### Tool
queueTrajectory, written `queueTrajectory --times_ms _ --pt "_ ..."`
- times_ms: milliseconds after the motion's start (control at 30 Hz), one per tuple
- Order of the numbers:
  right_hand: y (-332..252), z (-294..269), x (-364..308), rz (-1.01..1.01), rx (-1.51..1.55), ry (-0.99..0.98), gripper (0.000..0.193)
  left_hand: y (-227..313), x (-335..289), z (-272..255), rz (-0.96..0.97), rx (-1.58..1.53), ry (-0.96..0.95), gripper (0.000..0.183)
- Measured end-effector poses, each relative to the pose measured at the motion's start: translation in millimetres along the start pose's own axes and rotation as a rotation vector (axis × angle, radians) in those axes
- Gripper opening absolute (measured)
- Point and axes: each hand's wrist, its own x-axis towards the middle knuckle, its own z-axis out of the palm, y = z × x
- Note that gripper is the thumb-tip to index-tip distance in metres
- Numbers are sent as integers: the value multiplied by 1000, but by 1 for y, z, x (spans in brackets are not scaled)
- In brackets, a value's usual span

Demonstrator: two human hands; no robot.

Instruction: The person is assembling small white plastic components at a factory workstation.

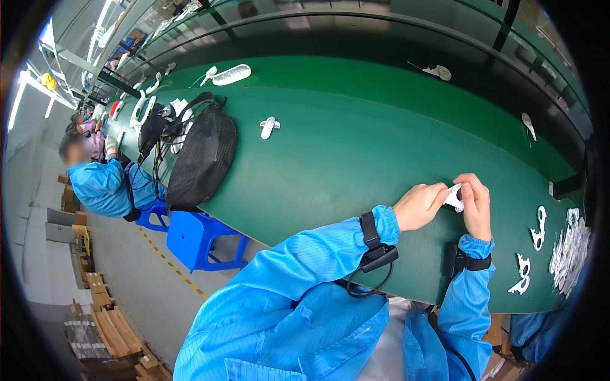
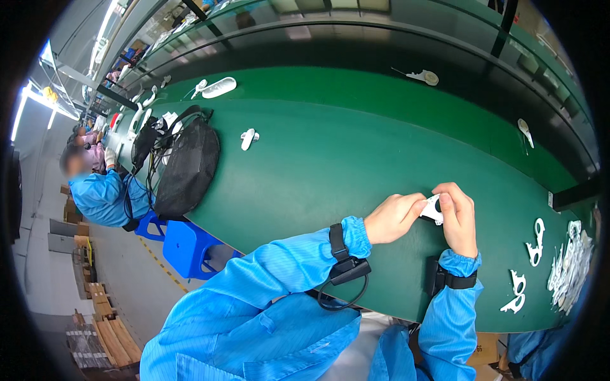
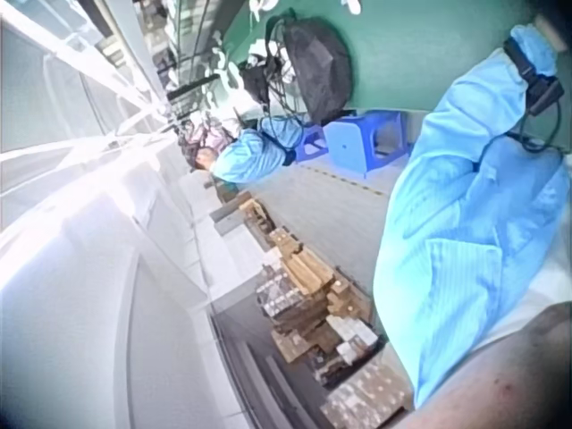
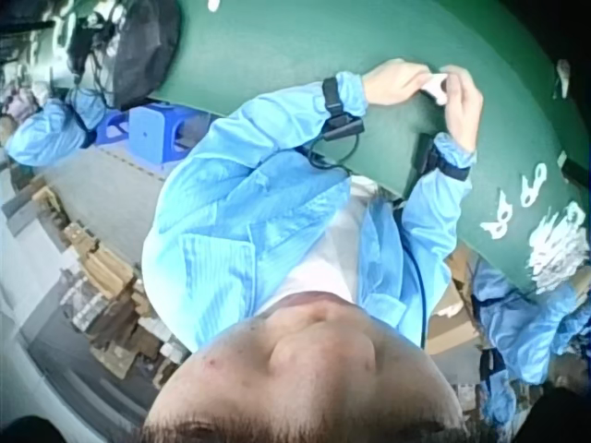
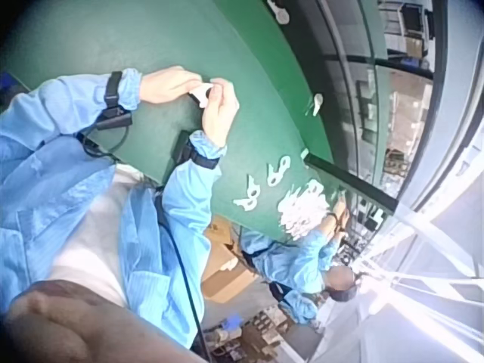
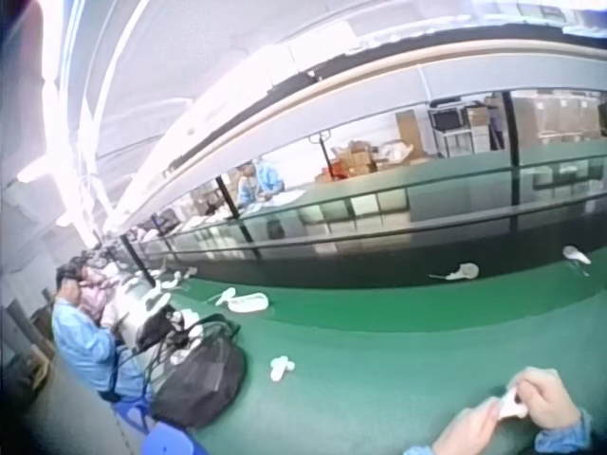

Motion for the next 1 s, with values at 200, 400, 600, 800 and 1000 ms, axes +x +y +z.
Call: queueTrajectory --times_ms 200,400,600,800,1000 --pt "7 3 6 -29 1 56 34 5 9 -5 -50 4 -34 28" --pt "4 0 11 -36 11 72 28 1 15 -6 -32 7 -35 30" --pt "13 -5 0 37 97 99 24 15 13 -14 -212 -150 -138 32" --pt "38 -78 -63 174 92 346 27 15 56 -148 53 606 226 29" --pt "66 -146 -118 275 -238 638 24 -77 61 -407 -179 1461 421 60"
